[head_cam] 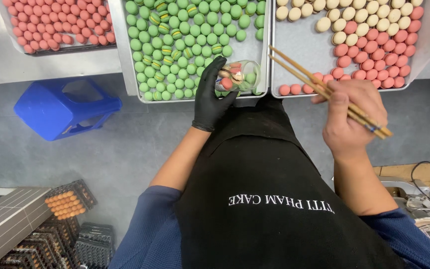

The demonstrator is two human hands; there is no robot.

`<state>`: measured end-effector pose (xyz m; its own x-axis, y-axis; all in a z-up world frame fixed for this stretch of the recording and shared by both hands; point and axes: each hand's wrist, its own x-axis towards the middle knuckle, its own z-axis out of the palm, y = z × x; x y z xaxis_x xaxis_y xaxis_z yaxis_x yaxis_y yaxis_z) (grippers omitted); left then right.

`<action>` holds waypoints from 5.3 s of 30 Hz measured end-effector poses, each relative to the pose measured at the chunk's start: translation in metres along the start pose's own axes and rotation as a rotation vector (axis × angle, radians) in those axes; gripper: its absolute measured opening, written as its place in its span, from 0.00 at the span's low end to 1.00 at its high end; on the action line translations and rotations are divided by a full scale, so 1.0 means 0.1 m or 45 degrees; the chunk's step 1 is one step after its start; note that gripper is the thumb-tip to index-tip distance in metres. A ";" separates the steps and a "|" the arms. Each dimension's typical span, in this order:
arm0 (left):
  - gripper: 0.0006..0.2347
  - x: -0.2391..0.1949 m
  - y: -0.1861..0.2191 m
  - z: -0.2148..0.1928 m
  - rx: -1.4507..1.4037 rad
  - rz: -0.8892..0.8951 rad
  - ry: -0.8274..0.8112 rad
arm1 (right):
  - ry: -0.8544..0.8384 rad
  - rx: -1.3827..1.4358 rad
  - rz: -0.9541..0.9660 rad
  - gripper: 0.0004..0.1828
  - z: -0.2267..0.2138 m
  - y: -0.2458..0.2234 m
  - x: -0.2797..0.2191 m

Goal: The person picks up macarons from trays and places them into a small transparent cup using chopsticks, holding the cup by hand.

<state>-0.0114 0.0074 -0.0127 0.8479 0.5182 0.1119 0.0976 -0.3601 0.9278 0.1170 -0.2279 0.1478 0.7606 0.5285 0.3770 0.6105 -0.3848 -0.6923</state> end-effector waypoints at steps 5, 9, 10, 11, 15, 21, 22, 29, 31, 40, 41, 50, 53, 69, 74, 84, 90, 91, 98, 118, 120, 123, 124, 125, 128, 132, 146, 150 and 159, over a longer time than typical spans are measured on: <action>0.34 -0.03 -0.02 -0.11 0.022 0.006 0.044 | -0.161 0.310 0.191 0.06 0.55 0.39 0.05; 0.34 -0.06 0.02 -0.19 0.009 -0.025 0.084 | -0.342 0.179 -0.109 0.10 0.94 0.53 0.03; 0.34 -0.07 0.01 -0.20 0.011 -0.028 0.094 | -0.349 0.183 -0.116 0.10 1.00 0.57 0.01; 0.34 -0.07 0.00 -0.20 0.029 -0.020 0.109 | -0.384 0.136 -0.202 0.11 1.07 0.60 -0.01; 0.34 -0.10 -0.01 -0.24 0.074 0.005 0.150 | -0.445 -0.012 -0.344 0.14 1.26 0.68 -0.07; 0.34 -0.12 -0.01 -0.26 0.079 -0.047 0.178 | -0.351 0.058 -0.275 0.12 1.33 0.72 -0.06; 0.34 -0.12 -0.01 -0.27 0.078 -0.047 0.180 | -0.352 0.058 -0.277 0.12 1.31 0.70 -0.06; 0.33 -0.12 -0.03 -0.27 0.076 -0.034 0.218 | -0.196 0.379 0.236 0.06 1.16 0.74 -0.06; 0.33 -0.11 -0.04 -0.27 0.079 -0.034 0.224 | -0.201 0.408 0.281 0.07 1.11 0.71 -0.01; 0.33 -0.11 -0.07 -0.28 0.075 -0.004 0.250 | -0.403 0.156 -0.214 0.08 1.25 0.57 0.35; 0.33 -0.11 -0.07 -0.28 0.075 -0.011 0.256 | -0.471 0.104 -0.271 0.09 1.28 0.56 0.37; 0.33 -0.16 -0.06 -0.33 0.052 -0.024 0.296 | -0.492 -0.062 -0.412 0.12 1.47 0.62 0.24; 0.34 -0.17 -0.03 -0.36 0.050 -0.038 0.298 | -0.368 0.095 -0.214 0.10 1.41 0.75 0.19; 0.32 -0.10 -0.06 -0.22 0.003 0.014 0.303 | -0.266 1.403 0.989 0.12 0.23 0.49 0.05; 0.34 -0.12 -0.09 -0.15 -0.042 0.033 0.270 | -0.345 1.333 0.897 0.12 0.37 0.16 0.06; 0.37 -0.20 -0.09 -0.10 -0.117 0.047 0.268 | -0.484 0.971 0.452 0.10 0.17 -0.36 0.19; 0.37 -0.21 -0.10 -0.05 -0.159 0.067 0.244 | -0.530 0.586 0.186 0.07 0.10 -0.46 0.21; 0.37 -0.19 -0.06 -0.06 -0.160 0.068 0.239 | -0.526 0.584 0.190 0.07 0.11 -0.48 0.21; 0.36 -0.19 -0.10 0.10 -0.530 -0.072 0.045 | -0.444 0.577 0.113 0.10 -0.02 -0.51 0.23; 0.33 0.10 0.28 1.15 -0.423 -0.022 -0.462 | -0.617 -0.095 0.229 0.38 -0.07 0.39 0.04; 0.31 0.12 0.37 1.30 -0.759 -0.137 -0.550 | -0.542 0.137 0.247 0.38 -0.16 0.53 0.02; 0.34 0.18 0.32 1.56 -0.729 -0.143 -0.459 | -0.648 -0.144 0.554 0.34 -0.51 0.53 0.22; 0.34 0.26 0.36 1.63 -0.725 -0.139 -0.463 | -0.642 -0.141 0.554 0.34 -0.63 0.69 0.14; 0.34 0.33 0.39 1.70 -0.478 -0.084 -0.302 | -0.513 0.012 0.530 0.24 -0.74 0.84 0.06; 0.34 0.49 0.47 1.84 -0.300 -0.142 -0.144 | -0.331 0.268 0.575 0.15 -1.10 1.10 -0.08; 0.37 0.59 0.29 2.03 -0.279 -0.230 -0.111 | -0.264 0.163 0.101 0.19 -1.54 1.06 0.30; 0.34 0.63 0.32 2.02 -0.075 -0.174 -0.058 | -0.396 0.115 0.125 0.25 -2.04 1.76 0.14; 0.32 0.58 0.45 2.03 -0.028 -0.191 -0.011 | -0.428 0.187 0.139 0.25 -2.03 1.86 0.15; 0.32 0.15 0.74 2.00 -0.647 -0.532 0.166 | -0.415 0.328 0.250 0.13 -1.59 1.80 0.22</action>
<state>0.1124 -0.1665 -0.0135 0.7193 0.6355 -0.2808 0.1195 0.2849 0.9511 0.2794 -0.4061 0.1295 0.7221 0.6907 0.0392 0.3558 -0.3222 -0.8773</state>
